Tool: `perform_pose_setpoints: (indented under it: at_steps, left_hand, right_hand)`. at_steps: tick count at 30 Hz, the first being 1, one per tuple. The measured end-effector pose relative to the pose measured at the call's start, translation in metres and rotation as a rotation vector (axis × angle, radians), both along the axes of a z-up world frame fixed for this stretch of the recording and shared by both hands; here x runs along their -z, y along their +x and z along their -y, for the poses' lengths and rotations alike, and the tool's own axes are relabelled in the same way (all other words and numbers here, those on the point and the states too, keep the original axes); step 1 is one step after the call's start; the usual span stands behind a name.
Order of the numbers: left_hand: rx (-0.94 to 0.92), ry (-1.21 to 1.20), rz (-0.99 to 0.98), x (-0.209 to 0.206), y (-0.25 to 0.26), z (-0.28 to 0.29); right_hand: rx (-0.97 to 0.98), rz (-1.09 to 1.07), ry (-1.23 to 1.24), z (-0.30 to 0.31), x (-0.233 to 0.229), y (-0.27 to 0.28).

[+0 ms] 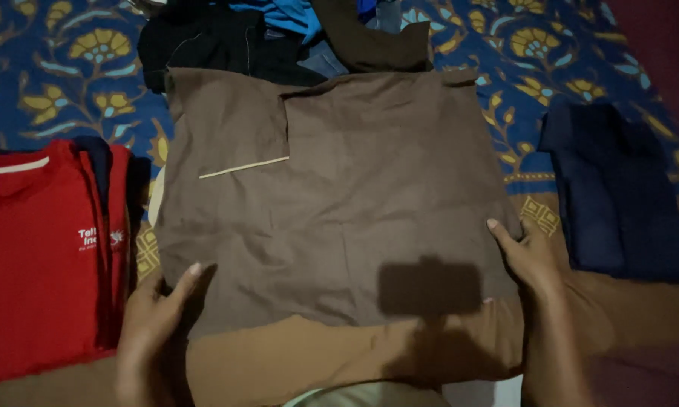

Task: The person is folding clothes on a bed.

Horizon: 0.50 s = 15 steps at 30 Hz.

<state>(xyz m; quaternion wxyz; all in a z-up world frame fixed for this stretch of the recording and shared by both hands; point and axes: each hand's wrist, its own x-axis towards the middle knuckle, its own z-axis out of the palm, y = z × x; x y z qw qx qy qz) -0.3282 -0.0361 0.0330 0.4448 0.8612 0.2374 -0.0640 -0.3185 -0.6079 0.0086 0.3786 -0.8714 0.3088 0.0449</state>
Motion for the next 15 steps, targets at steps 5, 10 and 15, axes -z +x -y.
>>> perform_pose_setpoints:
  at_steps: [5, 10, 15]
  left_hand:
    - [0.046, -0.127, 0.215, 0.017, -0.029, 0.002]
    - [-0.043, -0.251, 0.314, 0.046, -0.050, -0.009]
    - [-0.021, -0.386, 0.279, 0.030, -0.047, -0.021]
  right_hand:
    - [-0.077, 0.208, 0.083, 0.014, 0.005, -0.012]
    - [-0.014, 0.229, 0.072, -0.003, -0.038, -0.025]
    - [-0.010, -0.052, -0.027, 0.006, -0.035, -0.033]
